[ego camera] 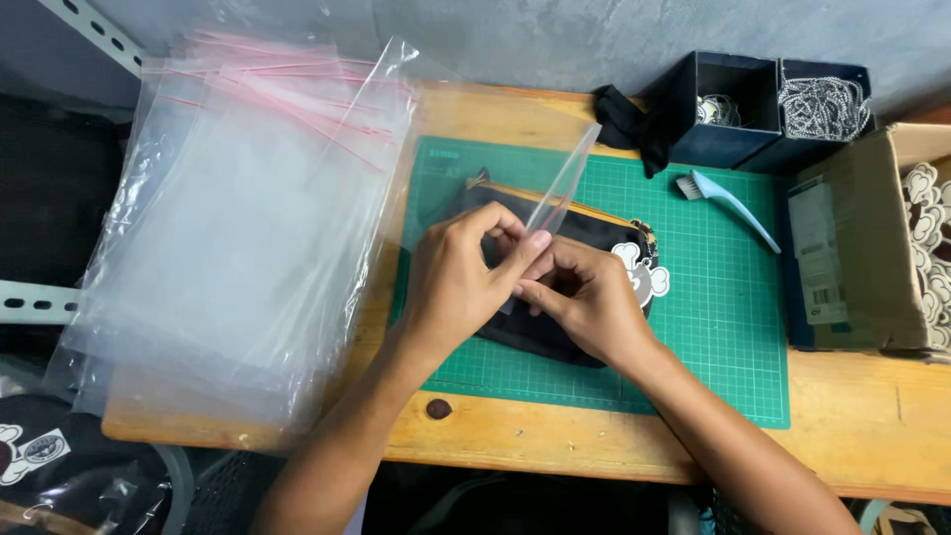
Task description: The person attaches a small fabric strap to a black pouch, then affixes a cartoon bear sticker to the pouch's front. They place the pouch into a clear plastic bag, add a small white tag, and seal the bag.
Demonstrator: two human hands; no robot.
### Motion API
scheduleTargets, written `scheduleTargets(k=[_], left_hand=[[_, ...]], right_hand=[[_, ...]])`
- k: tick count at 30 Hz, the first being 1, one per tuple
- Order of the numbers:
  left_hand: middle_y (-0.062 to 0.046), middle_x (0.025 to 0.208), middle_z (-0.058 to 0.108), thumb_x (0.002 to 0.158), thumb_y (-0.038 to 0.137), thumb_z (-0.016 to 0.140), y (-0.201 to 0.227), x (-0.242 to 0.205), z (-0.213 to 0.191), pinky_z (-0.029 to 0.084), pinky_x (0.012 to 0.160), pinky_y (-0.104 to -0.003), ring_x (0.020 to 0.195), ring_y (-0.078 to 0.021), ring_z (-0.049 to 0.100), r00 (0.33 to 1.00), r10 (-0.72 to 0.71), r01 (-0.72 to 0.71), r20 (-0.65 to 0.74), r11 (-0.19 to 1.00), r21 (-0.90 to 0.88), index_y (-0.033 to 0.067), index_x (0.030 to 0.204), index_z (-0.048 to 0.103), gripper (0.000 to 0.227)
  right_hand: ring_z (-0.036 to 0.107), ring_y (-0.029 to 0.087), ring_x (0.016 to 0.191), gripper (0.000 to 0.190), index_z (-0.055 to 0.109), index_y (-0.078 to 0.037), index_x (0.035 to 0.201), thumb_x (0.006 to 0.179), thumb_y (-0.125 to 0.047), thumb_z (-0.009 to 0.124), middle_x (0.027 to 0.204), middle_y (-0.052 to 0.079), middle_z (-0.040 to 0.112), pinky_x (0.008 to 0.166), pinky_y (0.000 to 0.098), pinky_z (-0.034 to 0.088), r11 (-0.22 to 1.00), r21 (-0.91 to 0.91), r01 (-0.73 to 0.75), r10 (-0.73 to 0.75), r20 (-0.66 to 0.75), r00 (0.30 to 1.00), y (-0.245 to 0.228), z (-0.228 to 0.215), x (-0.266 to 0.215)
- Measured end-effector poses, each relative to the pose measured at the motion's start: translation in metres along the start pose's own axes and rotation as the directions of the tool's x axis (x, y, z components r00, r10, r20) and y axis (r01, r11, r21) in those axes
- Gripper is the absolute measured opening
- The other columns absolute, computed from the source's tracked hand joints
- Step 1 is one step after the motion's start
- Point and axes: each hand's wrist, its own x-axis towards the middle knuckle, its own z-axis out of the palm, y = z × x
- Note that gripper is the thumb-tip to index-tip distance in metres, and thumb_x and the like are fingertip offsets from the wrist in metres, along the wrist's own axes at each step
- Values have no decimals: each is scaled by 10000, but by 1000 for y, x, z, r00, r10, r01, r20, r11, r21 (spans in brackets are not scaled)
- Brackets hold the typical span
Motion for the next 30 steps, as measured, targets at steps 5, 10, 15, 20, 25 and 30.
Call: scheduleTargets(k=[5,10,15,20,25,30], left_hand=[[-40,781,762,1098,313,736,-3,0,0,626,726,-452,826,-333,795,997,51,-46,-51,994,95,181,974,749,182],[-42,921,706,1193,244,614,1,1,-15,622,732,-455,877,-337,791,975,172,-134,-144,962,240,179,1192,751,151],[-32,1043,668,1202,121,602,3,0,-10,656,765,-430,877,-312,794,944,249,-187,-216,945,269,151,1382,759,240],[-94,1181,703,1130,-29,660,3,3,-15,677,780,-473,880,-355,802,911,317,-236,-265,925,298,108,1415,778,337],[-69,1222,738,1132,-51,683,-7,9,-30,656,868,-401,945,-321,793,859,336,-233,-387,928,289,90,1315,771,248],[-153,1286,776,1099,-122,652,-18,11,-21,648,951,-496,1112,-429,816,884,371,-274,-286,904,328,53,1148,800,235]], right_hand=[[768,186,538,102,795,46,926,965,-1,877,750,125,735,629,302,612,986,151,-74,77,-13,997,0,-4,-1],[621,184,391,148,739,105,947,1008,-10,809,701,153,674,436,300,476,937,222,-269,295,-92,951,12,-16,9],[612,100,488,175,769,24,918,995,-114,845,725,114,767,489,209,449,968,-4,-252,252,1,968,20,-21,13],[724,211,738,153,839,-62,985,1070,-188,855,829,119,816,638,318,519,955,-292,-46,23,-83,996,0,-54,16],[752,362,1064,152,831,-66,1254,1130,-139,879,1141,125,791,914,468,594,738,-652,177,-327,-116,938,16,-76,29],[688,377,1192,595,718,-47,1554,1062,-361,835,1236,146,740,1004,541,487,592,-789,164,-166,80,983,28,-50,27]])
